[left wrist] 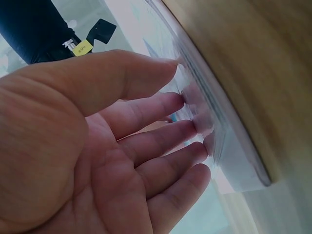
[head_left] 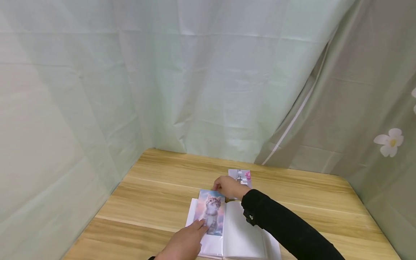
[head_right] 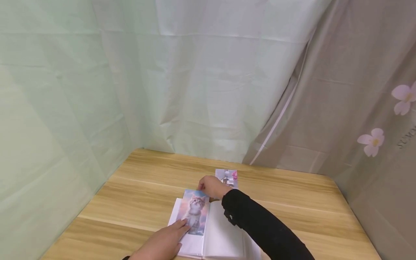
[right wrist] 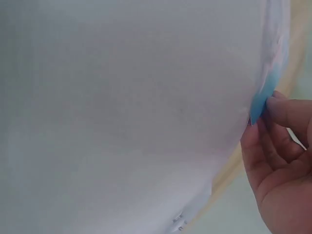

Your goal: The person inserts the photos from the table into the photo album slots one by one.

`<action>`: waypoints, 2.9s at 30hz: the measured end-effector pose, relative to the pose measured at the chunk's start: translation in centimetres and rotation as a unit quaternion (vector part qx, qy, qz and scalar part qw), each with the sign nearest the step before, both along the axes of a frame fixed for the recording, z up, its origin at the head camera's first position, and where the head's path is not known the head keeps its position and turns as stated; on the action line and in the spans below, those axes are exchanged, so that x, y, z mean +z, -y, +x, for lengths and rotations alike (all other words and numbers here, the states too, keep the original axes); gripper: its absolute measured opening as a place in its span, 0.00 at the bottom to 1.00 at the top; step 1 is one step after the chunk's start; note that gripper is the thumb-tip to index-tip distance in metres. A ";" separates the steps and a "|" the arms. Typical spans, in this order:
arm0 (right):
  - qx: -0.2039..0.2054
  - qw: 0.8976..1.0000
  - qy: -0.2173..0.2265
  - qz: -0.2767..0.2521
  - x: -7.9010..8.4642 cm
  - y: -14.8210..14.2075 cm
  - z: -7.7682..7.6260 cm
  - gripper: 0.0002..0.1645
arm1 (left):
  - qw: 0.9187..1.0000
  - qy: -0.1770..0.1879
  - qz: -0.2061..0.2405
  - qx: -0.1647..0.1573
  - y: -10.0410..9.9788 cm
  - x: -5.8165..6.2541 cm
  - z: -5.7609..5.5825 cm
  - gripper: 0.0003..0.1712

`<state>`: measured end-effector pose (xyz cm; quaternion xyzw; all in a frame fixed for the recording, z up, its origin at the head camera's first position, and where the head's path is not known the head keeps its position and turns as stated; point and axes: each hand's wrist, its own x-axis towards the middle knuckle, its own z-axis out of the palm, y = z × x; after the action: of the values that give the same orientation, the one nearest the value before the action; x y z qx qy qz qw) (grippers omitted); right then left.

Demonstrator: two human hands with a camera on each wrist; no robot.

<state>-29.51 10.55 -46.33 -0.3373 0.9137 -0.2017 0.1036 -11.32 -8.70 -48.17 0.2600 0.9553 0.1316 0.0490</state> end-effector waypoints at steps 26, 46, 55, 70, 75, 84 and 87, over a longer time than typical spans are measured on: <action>0.016 0.998 0.035 -0.043 -0.6 0.9 0.1 0.14 | 1.000 -0.003 -0.015 0.005 -0.4 -0.1 0.1 0.33; 0.053 0.995 0.067 -0.045 -0.8 1.1 1.0 0.10 | 1.000 0.016 -0.018 0.004 -0.3 0.0 0.0 0.34; 0.080 0.997 0.014 -0.006 0.0 1.4 2.1 0.10 | 1.000 0.005 -0.018 0.004 -0.3 0.0 0.0 0.33; 0.085 0.996 -0.019 0.033 0.0 1.4 2.3 0.09 | 1.000 0.013 -0.006 0.009 -0.4 -0.1 0.0 0.32; 0.081 0.996 -0.034 -0.007 -0.2 -0.2 1.0 0.07 | 1.000 -0.003 -0.016 0.001 -0.5 -0.2 0.0 0.33; -0.005 0.997 -0.065 -0.042 0.9 -5.1 -2.1 0.08 | 1.000 -0.009 -0.027 0.004 -0.4 -0.6 0.1 0.35; -0.043 0.996 -0.058 -0.051 0.6 -6.7 -3.1 0.09 | 1.000 -0.001 -0.025 0.006 -0.4 -0.7 0.1 0.35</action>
<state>-32.59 17.23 -45.68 -0.3133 0.9204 -0.2327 0.0240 -11.25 -8.26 -48.85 0.2535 0.9598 0.1073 0.0541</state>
